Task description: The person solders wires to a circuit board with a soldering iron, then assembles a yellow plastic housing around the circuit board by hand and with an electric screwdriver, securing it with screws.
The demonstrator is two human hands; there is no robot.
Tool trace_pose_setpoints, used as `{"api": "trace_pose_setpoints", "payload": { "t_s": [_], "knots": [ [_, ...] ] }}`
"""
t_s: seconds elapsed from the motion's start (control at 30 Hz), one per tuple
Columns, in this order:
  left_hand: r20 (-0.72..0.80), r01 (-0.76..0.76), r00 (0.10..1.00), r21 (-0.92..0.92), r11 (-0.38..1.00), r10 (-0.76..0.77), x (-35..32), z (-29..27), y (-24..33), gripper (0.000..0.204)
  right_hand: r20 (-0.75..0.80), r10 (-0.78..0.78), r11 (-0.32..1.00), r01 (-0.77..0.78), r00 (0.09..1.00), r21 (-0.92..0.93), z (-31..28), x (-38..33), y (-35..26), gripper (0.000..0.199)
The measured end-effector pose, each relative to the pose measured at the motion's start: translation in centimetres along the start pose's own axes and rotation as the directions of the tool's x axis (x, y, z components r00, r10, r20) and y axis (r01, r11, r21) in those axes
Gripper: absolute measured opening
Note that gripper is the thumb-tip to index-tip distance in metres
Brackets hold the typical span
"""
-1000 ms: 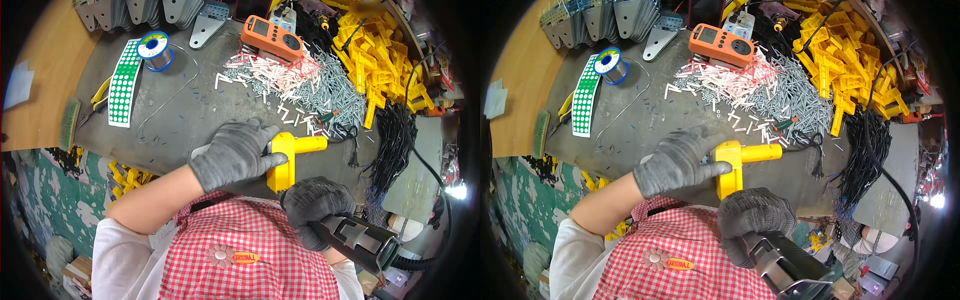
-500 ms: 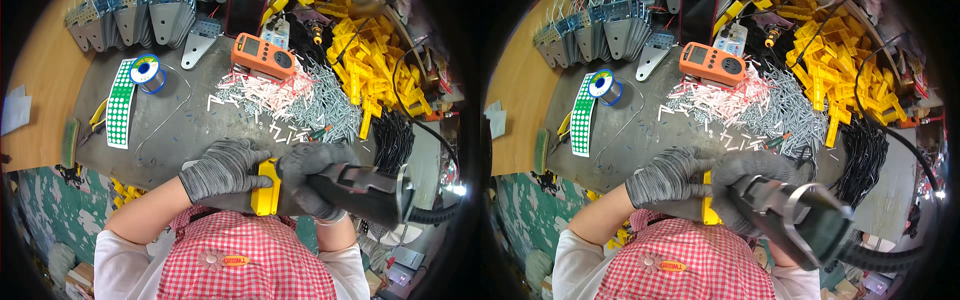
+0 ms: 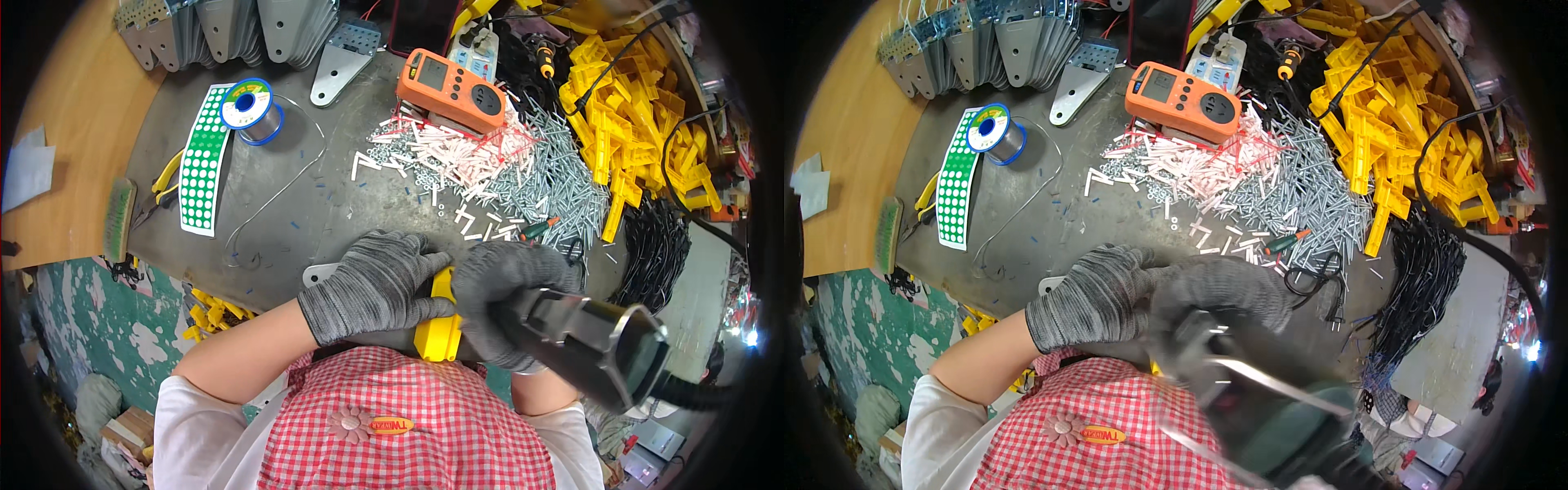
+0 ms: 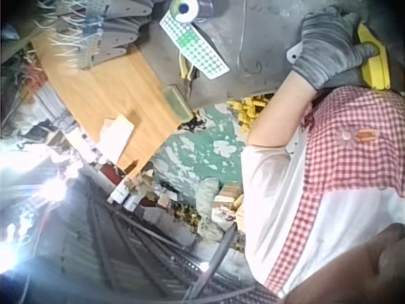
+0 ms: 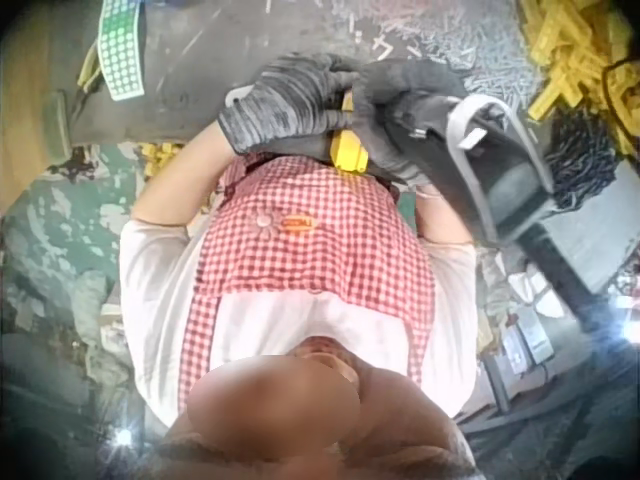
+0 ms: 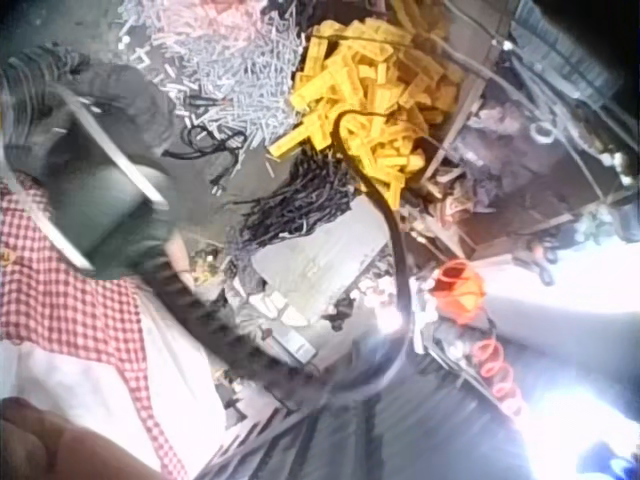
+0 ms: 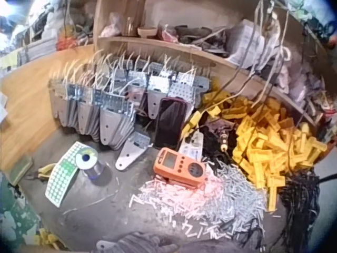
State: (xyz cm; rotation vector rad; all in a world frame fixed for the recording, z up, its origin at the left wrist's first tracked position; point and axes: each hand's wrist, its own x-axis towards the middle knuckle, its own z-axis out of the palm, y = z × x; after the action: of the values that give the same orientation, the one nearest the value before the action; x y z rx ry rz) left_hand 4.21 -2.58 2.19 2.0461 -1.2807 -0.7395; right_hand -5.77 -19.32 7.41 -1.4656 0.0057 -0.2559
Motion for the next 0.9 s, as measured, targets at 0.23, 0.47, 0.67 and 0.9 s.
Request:
{"api": "trace_pose_setpoints", "payload": {
  "t_s": [0.23, 0.47, 0.67, 0.9],
  "knots": [
    [-0.218, -0.098, 0.965, 0.205, 0.974, 0.143, -2.1, -0.3, 0.6, 0.071, 0.093, -0.053, 0.951, 0.022, 0.994, 0.309, -4.8, 2.7, -3.5, 0.049],
    [-0.350, -0.122, 0.910, 0.282, 0.952, 0.220, -2.7, 2.4, -0.1, 0.070, -0.410, 0.218, 0.627, 0.195, 0.886, 0.754, -11.5, -3.6, 1.8, 0.029],
    [-0.328, -0.134, 0.919, 0.258, 0.957, 0.217, -2.6, 2.4, -0.5, 0.069, -0.513, 0.284, 0.524, 0.317, 0.810, 0.790, -11.1, -4.4, 3.2, 0.013],
    [-0.315, -0.135, 0.926, 0.241, 0.961, 0.209, -2.7, 2.5, -0.6, 0.071, -0.520, 0.256, 0.552, 0.318, 0.815, 0.771, -10.8, -4.4, 3.1, 0.012]
  ]
}}
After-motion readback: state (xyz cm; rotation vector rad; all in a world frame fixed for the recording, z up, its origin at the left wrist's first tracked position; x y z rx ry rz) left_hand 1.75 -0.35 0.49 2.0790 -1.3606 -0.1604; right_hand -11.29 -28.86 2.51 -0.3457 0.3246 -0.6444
